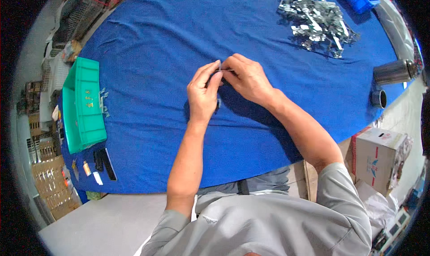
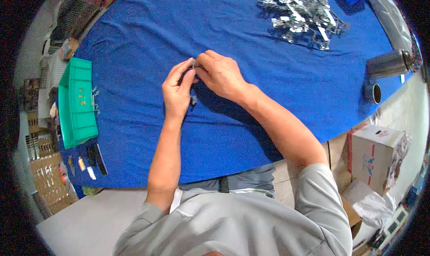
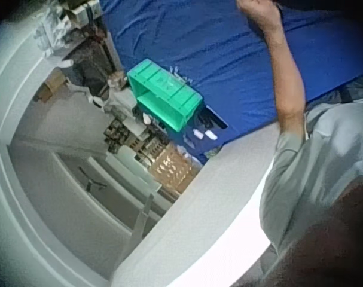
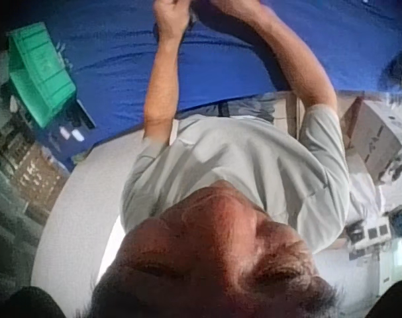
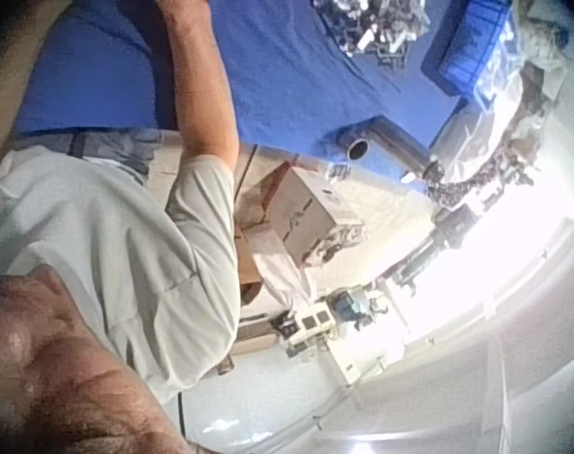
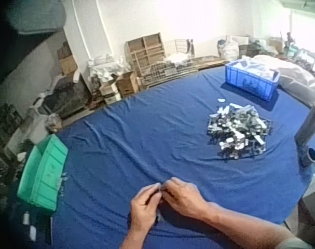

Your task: Assembling small metal bracket components using a manual screwdriver.

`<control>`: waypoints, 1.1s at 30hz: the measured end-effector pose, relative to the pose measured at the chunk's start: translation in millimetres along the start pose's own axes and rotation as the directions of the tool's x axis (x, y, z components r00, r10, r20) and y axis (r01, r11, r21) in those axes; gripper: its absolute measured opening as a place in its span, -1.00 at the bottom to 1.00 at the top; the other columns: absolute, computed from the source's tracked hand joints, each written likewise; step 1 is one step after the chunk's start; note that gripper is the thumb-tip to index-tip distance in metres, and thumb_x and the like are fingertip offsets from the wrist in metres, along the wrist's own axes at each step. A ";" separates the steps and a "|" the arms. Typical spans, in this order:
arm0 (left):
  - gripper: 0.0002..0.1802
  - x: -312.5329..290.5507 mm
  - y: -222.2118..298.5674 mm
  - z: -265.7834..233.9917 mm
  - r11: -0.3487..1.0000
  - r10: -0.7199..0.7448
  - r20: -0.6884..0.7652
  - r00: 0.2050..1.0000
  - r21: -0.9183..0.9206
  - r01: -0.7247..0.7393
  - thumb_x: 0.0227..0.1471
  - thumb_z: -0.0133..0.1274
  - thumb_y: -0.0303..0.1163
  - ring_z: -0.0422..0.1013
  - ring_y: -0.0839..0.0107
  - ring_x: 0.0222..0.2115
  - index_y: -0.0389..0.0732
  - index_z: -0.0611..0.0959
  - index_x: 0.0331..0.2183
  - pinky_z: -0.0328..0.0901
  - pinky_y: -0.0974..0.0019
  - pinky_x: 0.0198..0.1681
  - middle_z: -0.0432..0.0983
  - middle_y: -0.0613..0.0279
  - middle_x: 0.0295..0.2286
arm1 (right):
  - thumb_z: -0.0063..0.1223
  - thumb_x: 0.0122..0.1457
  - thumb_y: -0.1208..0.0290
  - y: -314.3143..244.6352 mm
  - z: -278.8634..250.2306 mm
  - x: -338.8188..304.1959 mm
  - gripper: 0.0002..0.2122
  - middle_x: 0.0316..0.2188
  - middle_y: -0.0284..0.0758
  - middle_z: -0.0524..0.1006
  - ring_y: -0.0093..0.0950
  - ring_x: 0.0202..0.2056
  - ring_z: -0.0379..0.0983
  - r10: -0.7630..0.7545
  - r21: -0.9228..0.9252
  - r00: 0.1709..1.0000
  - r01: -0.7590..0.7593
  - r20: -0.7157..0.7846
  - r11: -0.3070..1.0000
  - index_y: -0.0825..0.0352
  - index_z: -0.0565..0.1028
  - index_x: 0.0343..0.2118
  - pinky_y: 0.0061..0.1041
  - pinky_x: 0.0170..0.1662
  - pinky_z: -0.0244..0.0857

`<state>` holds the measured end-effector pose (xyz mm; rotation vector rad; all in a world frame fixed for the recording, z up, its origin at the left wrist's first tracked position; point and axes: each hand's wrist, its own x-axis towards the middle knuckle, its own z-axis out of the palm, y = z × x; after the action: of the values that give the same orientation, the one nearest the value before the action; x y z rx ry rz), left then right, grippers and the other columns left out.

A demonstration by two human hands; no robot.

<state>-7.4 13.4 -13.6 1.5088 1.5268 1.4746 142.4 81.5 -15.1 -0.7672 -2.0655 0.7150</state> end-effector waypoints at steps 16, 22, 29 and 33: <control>-0.69 -3.0 4.9 -24.1 0.563 -0.473 0.092 0.876 -0.734 0.380 0.15 0.09 -0.54 0.55 0.39 -0.19 -0.35 0.59 -0.05 0.51 0.49 -0.35 0.59 0.04 -0.13 | 0.11 0.17 0.46 -11.1 -6.1 2.7 -0.91 -0.42 -0.19 0.46 -0.16 -0.36 0.47 0.029 0.083 1.000 -0.029 0.005 0.996 0.33 0.48 -0.32 -0.22 -0.32 0.36; -0.71 -8.9 8.8 -12.1 0.721 -0.440 -0.049 0.896 -0.615 0.320 0.10 0.17 -0.52 0.56 0.47 -0.29 -0.34 0.64 -0.10 0.45 0.49 -0.36 0.63 0.09 -0.21 | 0.12 0.16 0.46 -13.0 -5.5 2.6 -0.92 -0.42 -0.20 0.47 -0.18 -0.36 0.47 0.006 0.067 1.000 -0.006 0.009 0.998 0.33 0.49 -0.33 -0.25 -0.32 0.36; -0.71 -13.1 11.5 -1.8 0.841 -0.422 -0.141 0.895 -0.429 0.329 0.11 0.15 -0.55 0.54 0.49 -0.39 -0.38 0.64 -0.09 0.45 0.48 -0.33 0.63 0.12 -0.23 | 0.16 0.11 0.47 1.0 0.5 -3.0 -0.90 -0.41 -0.16 0.49 -0.13 -0.32 0.46 -0.015 -0.037 1.000 0.015 -0.005 0.999 0.33 0.50 -0.34 -0.21 -0.28 0.38; -0.68 -13.6 1.7 -8.8 0.901 -0.366 -0.198 0.909 -0.320 0.293 0.12 0.13 -0.54 0.48 0.63 -0.49 -0.36 0.62 -0.05 0.27 0.61 -0.56 0.64 0.16 -0.21 | 0.14 0.15 0.36 -8.1 6.1 1.0 -0.88 -0.41 -0.19 0.48 -0.10 -0.37 0.48 0.006 0.027 0.999 -0.005 -0.038 1.000 0.29 0.49 -0.35 -0.16 -0.34 0.38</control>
<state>-11.6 -2.4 -14.0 0.8666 1.5428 1.6376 134.7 75.6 -12.1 -0.7658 -2.0160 0.7243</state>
